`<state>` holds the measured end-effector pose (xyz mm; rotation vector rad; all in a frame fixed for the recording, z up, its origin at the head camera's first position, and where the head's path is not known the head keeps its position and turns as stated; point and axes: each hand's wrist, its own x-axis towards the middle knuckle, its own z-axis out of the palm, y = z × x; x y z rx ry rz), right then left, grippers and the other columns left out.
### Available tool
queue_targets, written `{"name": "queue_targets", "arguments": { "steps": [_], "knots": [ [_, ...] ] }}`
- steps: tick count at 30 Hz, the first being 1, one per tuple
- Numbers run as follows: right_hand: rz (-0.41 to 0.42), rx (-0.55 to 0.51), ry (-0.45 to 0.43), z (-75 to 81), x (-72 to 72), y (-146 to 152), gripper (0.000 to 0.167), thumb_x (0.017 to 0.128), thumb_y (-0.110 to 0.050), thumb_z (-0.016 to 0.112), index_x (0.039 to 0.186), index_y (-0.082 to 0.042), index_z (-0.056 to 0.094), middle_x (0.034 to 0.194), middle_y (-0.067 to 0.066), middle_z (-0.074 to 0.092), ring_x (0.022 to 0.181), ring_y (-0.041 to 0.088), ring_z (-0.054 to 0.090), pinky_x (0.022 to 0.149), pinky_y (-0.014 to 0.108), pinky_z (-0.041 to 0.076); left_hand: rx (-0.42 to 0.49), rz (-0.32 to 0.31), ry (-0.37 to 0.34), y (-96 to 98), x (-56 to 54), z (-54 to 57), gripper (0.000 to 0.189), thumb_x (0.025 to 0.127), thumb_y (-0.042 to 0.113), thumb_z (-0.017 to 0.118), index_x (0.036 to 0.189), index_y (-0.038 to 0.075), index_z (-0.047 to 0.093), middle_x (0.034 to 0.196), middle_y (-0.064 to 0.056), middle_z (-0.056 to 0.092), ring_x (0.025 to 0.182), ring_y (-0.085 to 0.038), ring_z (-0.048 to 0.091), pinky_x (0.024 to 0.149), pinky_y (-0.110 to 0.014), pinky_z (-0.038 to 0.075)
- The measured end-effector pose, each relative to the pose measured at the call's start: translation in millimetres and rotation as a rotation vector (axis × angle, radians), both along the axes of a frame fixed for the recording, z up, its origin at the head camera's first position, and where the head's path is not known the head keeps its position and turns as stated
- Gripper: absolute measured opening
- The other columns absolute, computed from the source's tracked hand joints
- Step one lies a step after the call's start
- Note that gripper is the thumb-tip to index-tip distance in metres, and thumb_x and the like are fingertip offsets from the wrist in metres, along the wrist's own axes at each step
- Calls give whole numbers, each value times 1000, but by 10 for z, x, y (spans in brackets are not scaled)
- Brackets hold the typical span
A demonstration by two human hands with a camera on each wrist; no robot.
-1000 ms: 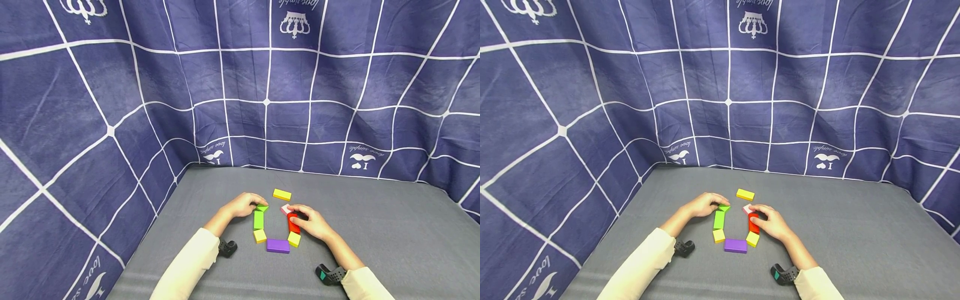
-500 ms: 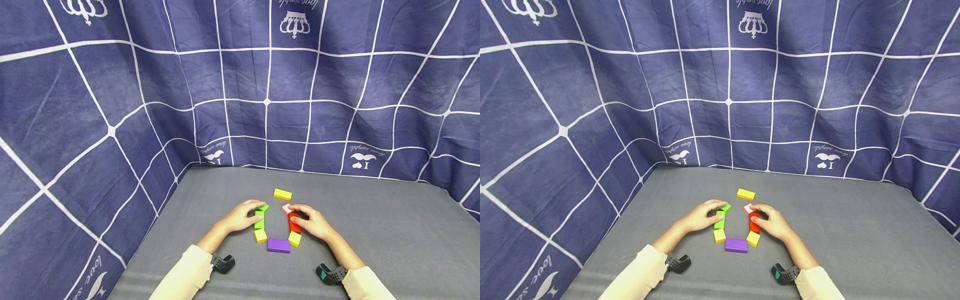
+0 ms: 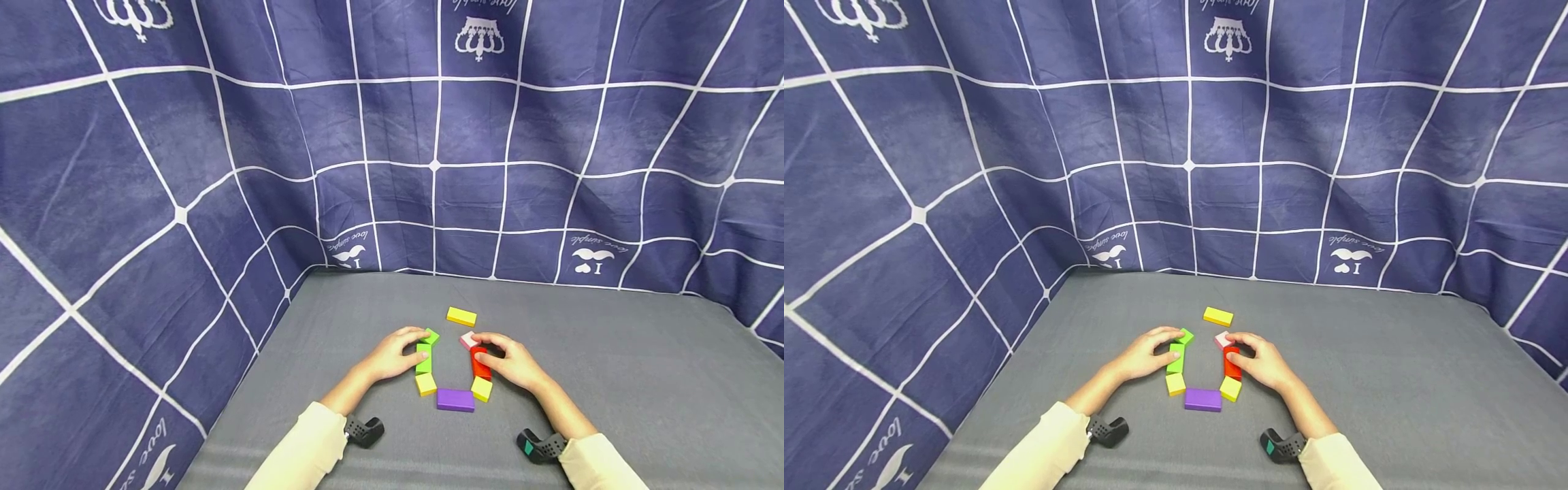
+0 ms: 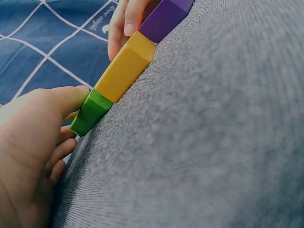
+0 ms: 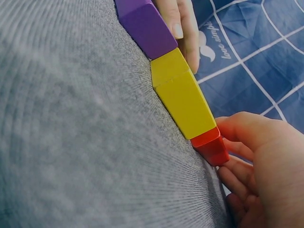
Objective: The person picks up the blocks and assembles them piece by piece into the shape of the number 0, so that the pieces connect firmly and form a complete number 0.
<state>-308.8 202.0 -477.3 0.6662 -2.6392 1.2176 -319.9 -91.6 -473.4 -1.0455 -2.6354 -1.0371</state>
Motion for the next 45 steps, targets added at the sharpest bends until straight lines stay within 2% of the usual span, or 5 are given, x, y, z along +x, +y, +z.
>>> {"name": "queue_targets", "arguments": {
  "steps": [10, 16, 23, 31, 45],
  "knots": [
    [54, -120, -33, 19, -41, 2, 34, 87, -9, 70, 119, 2, 65, 111, 15, 68, 101, 28, 62, 85, 31, 49, 4, 13, -2, -1, 11, -6, 44, 92, 25, 65, 132, 6, 60, 132, -10, 58, 124, -26, 52, 105, -41, 38],
    [21, -180, -90, 188, -117, -24, 35, 87, -4, 67, 118, 11, 61, 112, 24, 65, 98, 30, 64, 79, 25, 51, 11, 16, -14, -2, 8, -3, 44, 93, 24, 64, 132, 6, 60, 132, -10, 57, 124, -26, 52, 105, -41, 38],
    [-68, -121, -47, 222, -341, -63, 33, 85, -7, 69, 114, 9, 64, 106, 22, 68, 96, 34, 64, 82, 35, 51, 11, 16, -7, -6, -1, -24, 43, 93, 25, 64, 131, 6, 60, 132, -10, 57, 124, -25, 52, 106, -39, 38],
    [-72, -11, -51, 224, -552, -143, 35, 87, -13, 68, 117, 5, 65, 112, 20, 67, 109, 39, 59, 93, 53, 44, 5, 3, 32, 1, 3, -25, 43, 93, 23, 64, 131, 4, 60, 132, -12, 58, 124, -26, 52, 105, -39, 39],
    [-34, 126, -37, 271, -755, -232, 33, 81, -11, 70, 110, 6, 67, 97, 17, 69, 90, 32, 63, 79, 42, 49, -1, 13, 2, 1, 13, -14, 43, 93, 24, 64, 132, 6, 59, 133, -10, 57, 126, -25, 51, 106, -37, 37]
  ]
}}
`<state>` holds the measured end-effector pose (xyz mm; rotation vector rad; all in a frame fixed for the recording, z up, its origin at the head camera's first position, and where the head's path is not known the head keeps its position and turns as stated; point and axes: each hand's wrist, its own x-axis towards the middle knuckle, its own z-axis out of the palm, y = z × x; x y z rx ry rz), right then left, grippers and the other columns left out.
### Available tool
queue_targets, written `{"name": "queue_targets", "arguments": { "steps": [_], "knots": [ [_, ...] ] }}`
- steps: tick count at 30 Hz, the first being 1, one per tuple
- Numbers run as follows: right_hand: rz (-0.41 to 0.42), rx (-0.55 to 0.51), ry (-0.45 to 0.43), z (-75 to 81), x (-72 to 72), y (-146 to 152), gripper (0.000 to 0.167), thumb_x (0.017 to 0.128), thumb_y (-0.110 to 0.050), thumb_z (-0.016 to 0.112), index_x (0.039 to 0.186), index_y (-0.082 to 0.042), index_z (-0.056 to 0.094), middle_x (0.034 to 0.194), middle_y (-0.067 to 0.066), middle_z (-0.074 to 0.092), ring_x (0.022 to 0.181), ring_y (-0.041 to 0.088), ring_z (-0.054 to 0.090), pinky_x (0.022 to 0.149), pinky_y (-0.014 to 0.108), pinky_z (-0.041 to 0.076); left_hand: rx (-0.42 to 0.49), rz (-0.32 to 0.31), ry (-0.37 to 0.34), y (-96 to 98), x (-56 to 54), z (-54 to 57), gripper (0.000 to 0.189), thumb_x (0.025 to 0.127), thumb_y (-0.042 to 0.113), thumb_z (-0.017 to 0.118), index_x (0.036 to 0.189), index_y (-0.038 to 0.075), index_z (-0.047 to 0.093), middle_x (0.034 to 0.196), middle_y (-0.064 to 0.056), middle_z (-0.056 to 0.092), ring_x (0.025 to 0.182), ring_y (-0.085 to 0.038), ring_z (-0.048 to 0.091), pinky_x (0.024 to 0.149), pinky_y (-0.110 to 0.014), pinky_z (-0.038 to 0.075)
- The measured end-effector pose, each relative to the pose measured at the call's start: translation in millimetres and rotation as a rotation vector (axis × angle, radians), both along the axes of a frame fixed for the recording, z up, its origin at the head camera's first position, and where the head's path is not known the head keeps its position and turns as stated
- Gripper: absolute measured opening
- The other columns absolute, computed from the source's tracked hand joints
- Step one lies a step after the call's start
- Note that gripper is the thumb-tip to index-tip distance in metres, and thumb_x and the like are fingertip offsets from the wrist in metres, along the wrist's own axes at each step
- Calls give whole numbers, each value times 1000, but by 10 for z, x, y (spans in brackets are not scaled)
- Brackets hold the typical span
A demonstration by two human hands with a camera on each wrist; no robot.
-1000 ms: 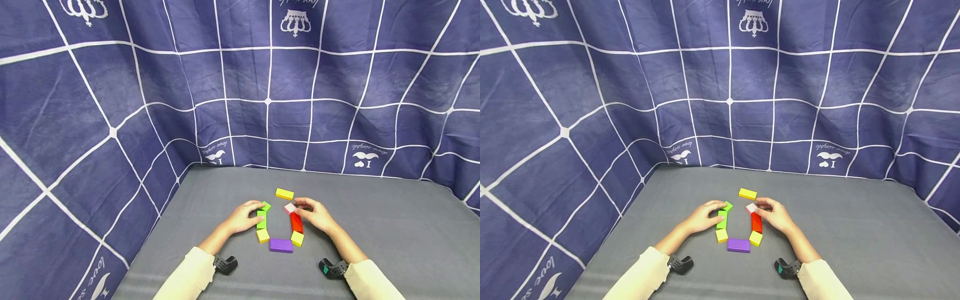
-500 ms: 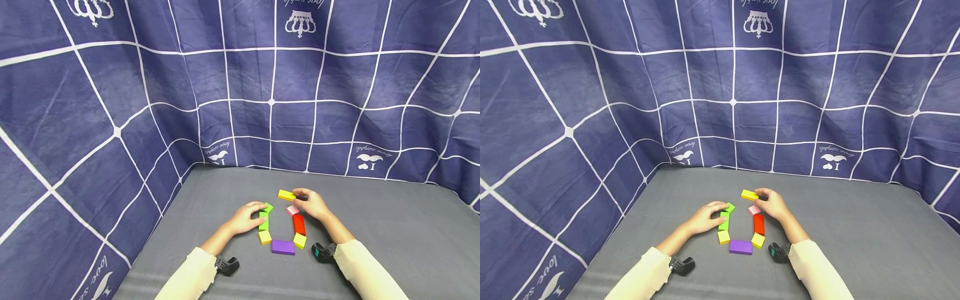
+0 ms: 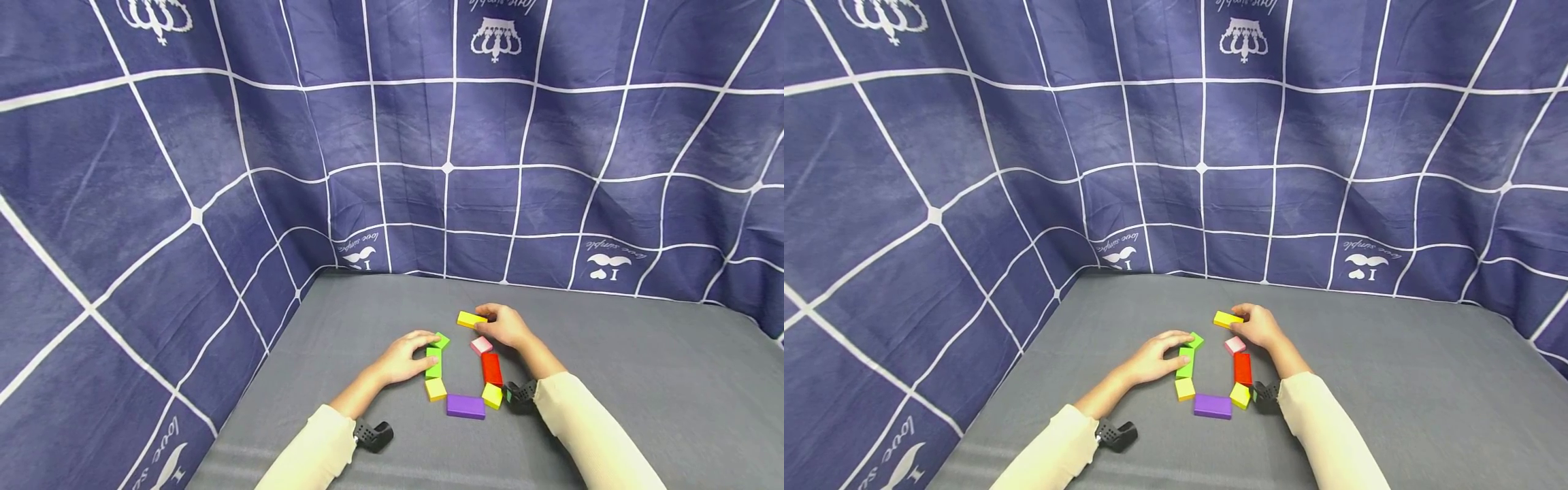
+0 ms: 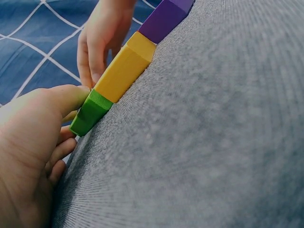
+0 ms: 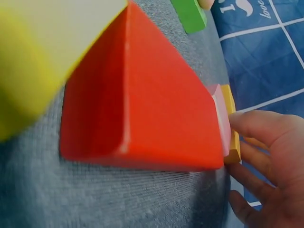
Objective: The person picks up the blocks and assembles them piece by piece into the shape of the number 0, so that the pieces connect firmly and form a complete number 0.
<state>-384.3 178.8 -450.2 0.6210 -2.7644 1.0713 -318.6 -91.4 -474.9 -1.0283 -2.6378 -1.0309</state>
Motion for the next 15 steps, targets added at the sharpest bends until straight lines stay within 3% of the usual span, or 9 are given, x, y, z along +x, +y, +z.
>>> {"name": "queue_targets", "arguments": {
  "steps": [6, 15],
  "knots": [
    [6, 28, 21, 1, 2, -32, 28, 79, -8, 73, 104, 3, 70, 92, 12, 70, 82, 24, 63, 76, 38, 48, 10, -4, -24, -6, 12, 21, 44, 94, 25, 63, 133, 6, 59, 133, -10, 57, 125, -25, 51, 106, -39, 38],
    [-29, 43, 30, -4, 12, -38, 27, 78, -12, 76, 103, -1, 72, 90, 9, 71, 81, 22, 62, 74, 37, 47, 6, 1, -16, -6, 14, 16, 43, 93, 24, 64, 132, 6, 59, 133, -10, 57, 125, -25, 52, 106, -38, 38]
  ]
}}
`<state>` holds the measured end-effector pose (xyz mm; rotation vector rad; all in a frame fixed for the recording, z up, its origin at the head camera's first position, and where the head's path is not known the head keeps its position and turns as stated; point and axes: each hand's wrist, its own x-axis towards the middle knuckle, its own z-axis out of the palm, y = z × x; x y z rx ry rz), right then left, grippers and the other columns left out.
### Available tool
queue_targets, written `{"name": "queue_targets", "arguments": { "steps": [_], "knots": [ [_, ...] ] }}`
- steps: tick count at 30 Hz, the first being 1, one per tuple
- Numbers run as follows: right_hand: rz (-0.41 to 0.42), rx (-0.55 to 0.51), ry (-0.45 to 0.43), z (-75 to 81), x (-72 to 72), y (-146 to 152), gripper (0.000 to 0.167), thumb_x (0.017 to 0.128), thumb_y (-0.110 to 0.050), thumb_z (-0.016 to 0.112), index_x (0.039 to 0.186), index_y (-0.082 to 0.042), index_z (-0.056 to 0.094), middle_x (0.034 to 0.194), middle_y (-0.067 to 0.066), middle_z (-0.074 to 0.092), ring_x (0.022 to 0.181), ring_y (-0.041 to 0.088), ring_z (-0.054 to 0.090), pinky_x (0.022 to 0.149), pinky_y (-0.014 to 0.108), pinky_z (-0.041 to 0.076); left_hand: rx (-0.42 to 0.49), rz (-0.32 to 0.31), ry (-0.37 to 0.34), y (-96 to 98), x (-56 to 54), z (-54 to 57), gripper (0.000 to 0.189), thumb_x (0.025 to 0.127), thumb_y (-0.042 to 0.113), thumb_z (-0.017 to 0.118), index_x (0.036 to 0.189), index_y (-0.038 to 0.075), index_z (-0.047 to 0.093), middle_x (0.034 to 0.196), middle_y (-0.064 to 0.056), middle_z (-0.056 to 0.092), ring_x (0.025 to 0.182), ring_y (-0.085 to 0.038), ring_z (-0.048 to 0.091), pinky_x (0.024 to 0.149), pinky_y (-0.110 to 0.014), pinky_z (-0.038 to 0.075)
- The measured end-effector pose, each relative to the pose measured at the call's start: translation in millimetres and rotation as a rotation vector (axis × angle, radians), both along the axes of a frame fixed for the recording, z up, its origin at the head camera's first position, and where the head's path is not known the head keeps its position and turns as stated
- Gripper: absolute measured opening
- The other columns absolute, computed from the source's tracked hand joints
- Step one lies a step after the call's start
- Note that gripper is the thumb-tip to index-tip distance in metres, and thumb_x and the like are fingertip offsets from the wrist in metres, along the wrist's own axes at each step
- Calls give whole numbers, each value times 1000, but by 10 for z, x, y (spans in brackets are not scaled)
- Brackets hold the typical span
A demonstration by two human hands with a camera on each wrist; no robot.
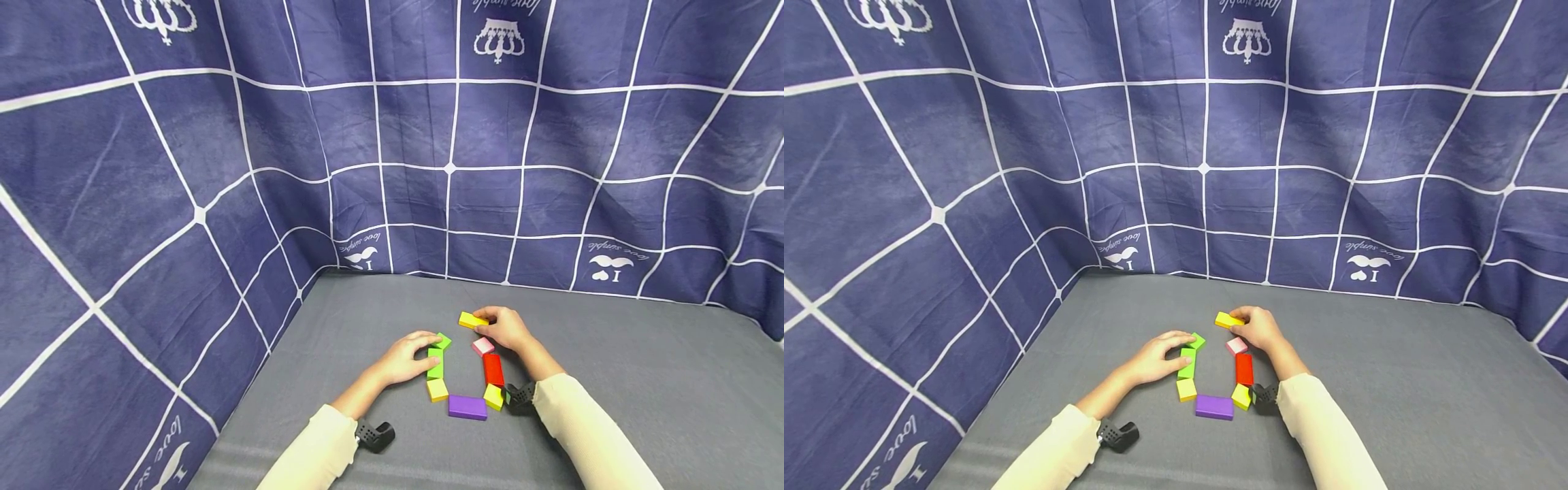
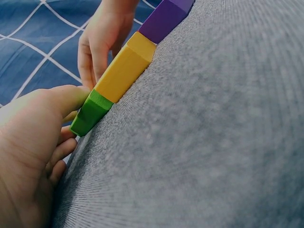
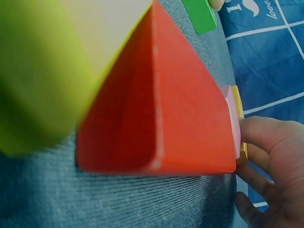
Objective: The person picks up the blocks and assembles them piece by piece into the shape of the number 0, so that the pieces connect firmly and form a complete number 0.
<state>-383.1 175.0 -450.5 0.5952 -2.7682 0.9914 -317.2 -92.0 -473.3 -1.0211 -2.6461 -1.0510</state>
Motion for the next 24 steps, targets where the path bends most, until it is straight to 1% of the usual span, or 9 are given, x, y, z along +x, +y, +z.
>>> {"name": "queue_targets", "arguments": {
  "steps": [6, 10, 14, 19, 24],
  "knots": [
    [-14, -3, 5, -4, 1, -1, 28, 78, -13, 76, 103, -1, 73, 91, 9, 72, 81, 23, 63, 75, 39, 47, 1, -4, -1, -1, 0, -4, 43, 93, 23, 64, 132, 6, 59, 133, -10, 57, 125, -25, 52, 106, -38, 38],
    [-34, -11, -2, -6, 8, -4, 28, 78, -13, 76, 103, -3, 74, 93, 9, 72, 85, 25, 65, 78, 41, 48, -5, 0, -5, 2, -2, -4, 43, 93, 24, 64, 133, 6, 59, 134, -10, 56, 126, -25, 51, 106, -38, 38],
    [-27, -32, 6, -6, 18, -8, 28, 78, -12, 77, 104, -3, 74, 96, 10, 72, 89, 27, 66, 80, 42, 48, -13, 8, -20, 7, -7, -6, 44, 93, 24, 64, 134, 8, 59, 135, -9, 56, 127, -24, 50, 107, -37, 37],
    [29, -51, 23, 38, 63, -33, 27, 78, -12, 76, 103, -3, 74, 94, 9, 72, 88, 28, 66, 77, 39, 49, -3, 1, -15, 13, -3, -6, 44, 93, 24, 64, 133, 7, 59, 134, -10, 56, 126, -25, 51, 107, -38, 37],
    [86, -36, -2, 115, 126, -67, 26, 78, -11, 76, 103, -5, 75, 95, 7, 72, 88, 26, 65, 77, 38, 49, 16, -7, -5, 5, -3, -1, 43, 93, 23, 64, 132, 5, 59, 133, -11, 57, 125, -26, 51, 106, -39, 38]
  ]
}}
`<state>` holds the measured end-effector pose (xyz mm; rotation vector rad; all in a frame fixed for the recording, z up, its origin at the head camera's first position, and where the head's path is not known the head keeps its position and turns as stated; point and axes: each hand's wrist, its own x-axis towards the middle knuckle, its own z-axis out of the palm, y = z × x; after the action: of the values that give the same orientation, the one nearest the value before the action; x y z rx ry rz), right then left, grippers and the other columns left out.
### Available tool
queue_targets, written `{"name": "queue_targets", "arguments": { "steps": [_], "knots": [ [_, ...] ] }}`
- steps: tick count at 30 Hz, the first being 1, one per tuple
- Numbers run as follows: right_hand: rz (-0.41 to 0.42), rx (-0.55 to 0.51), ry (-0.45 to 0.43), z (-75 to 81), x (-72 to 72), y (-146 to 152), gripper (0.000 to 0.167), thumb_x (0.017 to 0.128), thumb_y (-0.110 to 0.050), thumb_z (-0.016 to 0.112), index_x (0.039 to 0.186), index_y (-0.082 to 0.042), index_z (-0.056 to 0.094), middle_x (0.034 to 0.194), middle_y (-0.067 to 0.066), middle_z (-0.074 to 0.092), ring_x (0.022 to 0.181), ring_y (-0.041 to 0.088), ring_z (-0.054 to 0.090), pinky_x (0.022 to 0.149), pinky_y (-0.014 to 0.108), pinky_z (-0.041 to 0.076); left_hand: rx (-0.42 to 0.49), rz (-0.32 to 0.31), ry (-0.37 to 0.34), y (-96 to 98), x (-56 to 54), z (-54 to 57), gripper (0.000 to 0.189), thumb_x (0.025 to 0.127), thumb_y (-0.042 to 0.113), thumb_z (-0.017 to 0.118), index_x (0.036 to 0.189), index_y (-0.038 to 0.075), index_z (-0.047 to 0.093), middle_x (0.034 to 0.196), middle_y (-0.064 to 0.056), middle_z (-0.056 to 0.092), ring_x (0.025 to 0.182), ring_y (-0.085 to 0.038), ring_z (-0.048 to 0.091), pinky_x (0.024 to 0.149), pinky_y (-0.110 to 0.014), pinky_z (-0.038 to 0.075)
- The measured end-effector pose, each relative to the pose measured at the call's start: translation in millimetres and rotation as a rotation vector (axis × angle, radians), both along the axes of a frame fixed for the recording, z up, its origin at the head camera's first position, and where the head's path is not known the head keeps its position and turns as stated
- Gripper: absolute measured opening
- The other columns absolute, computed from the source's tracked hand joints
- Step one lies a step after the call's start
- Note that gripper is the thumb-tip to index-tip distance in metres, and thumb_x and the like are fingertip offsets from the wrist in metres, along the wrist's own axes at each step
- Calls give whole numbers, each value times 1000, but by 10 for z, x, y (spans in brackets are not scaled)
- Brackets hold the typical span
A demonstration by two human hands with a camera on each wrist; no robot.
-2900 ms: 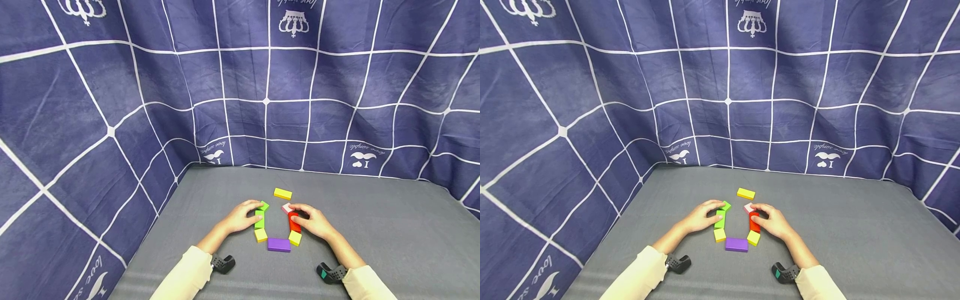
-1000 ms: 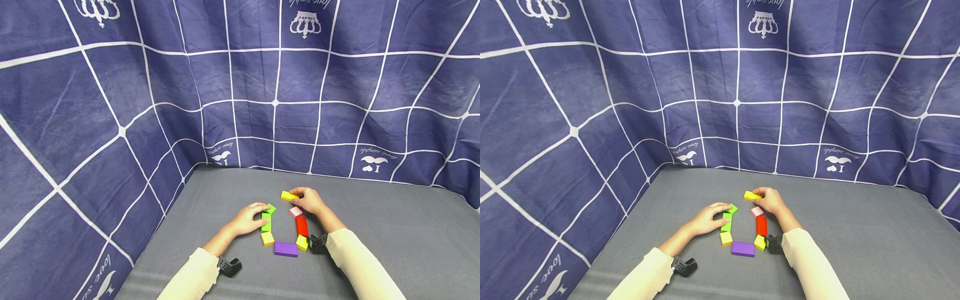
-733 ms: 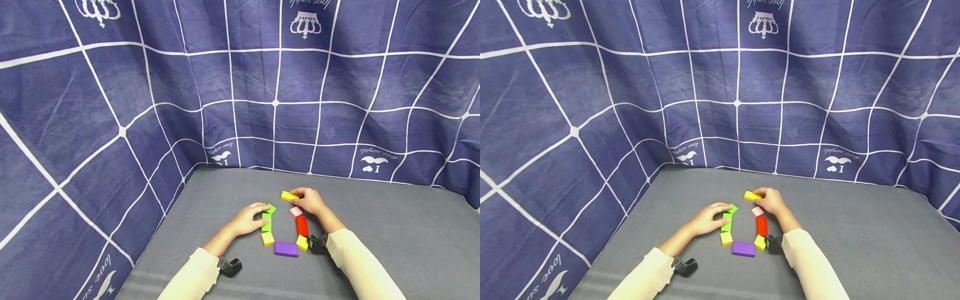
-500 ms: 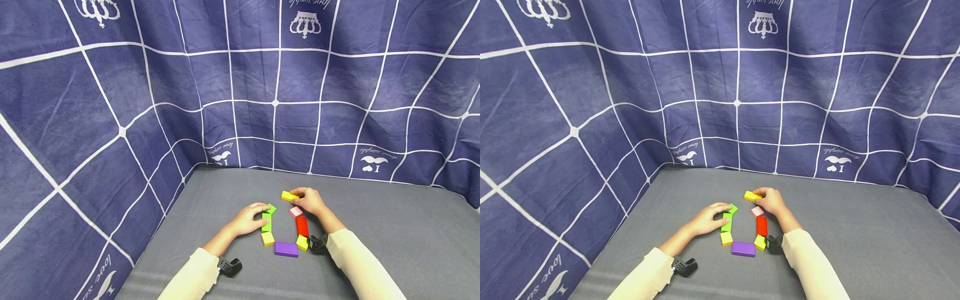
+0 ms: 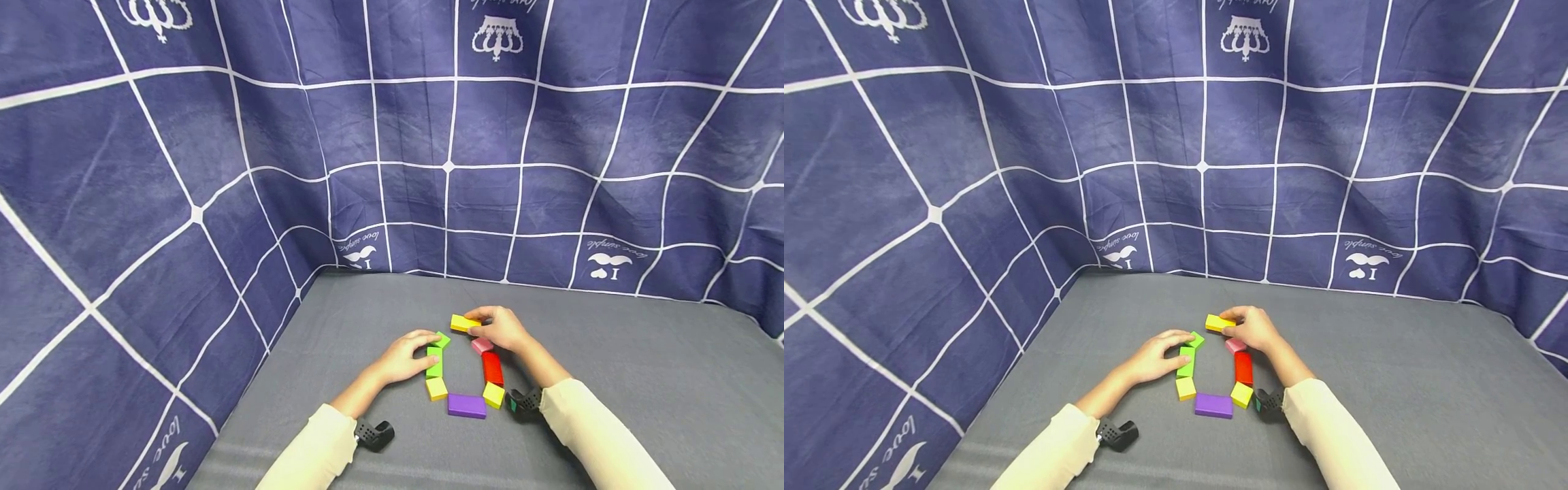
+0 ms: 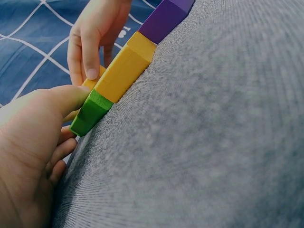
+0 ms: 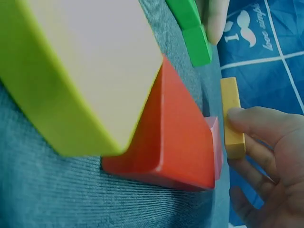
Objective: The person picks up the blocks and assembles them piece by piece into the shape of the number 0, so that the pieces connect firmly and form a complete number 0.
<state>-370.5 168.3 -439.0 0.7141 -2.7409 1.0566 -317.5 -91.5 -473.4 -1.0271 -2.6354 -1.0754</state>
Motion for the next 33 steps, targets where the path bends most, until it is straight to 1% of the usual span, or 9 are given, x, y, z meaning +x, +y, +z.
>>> {"name": "queue_targets", "arguments": {
  "steps": [6, 11, 16, 21, 27, 33],
  "knots": [
    [45, 19, -49, 27, 47, -38, 26, 79, -11, 76, 104, -5, 74, 99, 8, 71, 90, 26, 63, 79, 40, 50, -11, 3, -11, -7, -3, 7, 44, 93, 23, 64, 133, 6, 59, 134, -10, 56, 126, -25, 51, 107, -38, 37],
    [66, 37, -54, 20, 63, -74, 25, 80, -11, 76, 105, -5, 74, 100, 7, 71, 91, 25, 62, 80, 39, 49, -9, 2, -14, -14, 1, 12, 45, 93, 23, 64, 134, 6, 58, 134, -10, 56, 126, -25, 51, 107, -38, 37],
    [58, 39, -50, 11, 69, -96, 25, 80, -10, 76, 105, -5, 74, 98, 7, 70, 88, 23, 61, 77, 37, 48, -12, 8, -23, -10, 6, 16, 45, 93, 24, 64, 135, 7, 58, 134, -10, 56, 126, -24, 51, 106, -38, 37],
    [54, 51, -32, -30, 51, -102, 25, 79, -9, 77, 104, -6, 74, 97, 6, 70, 87, 22, 60, 77, 37, 48, -16, 12, -25, -5, -2, -1, 45, 94, 26, 63, 135, 8, 58, 134, -9, 56, 126, -24, 51, 106, -39, 38],
    [49, 48, -34, -73, 40, -109, 25, 78, -9, 76, 103, -5, 74, 95, 5, 70, 85, 19, 59, 77, 36, 47, -19, 18, -33, -1, -10, -11, 45, 93, 26, 63, 135, 9, 58, 134, -9, 56, 126, -23, 51, 106, -38, 38],
    [49, 49, -38, -83, 51, -123, 26, 78, -8, 76, 103, -5, 74, 98, 8, 71, 88, 23, 62, 80, 41, 48, -20, 10, -16, -4, -6, -1, 45, 93, 25, 64, 134, 7, 58, 133, -10, 56, 125, -25, 52, 106, -38, 38]
  ]
}}
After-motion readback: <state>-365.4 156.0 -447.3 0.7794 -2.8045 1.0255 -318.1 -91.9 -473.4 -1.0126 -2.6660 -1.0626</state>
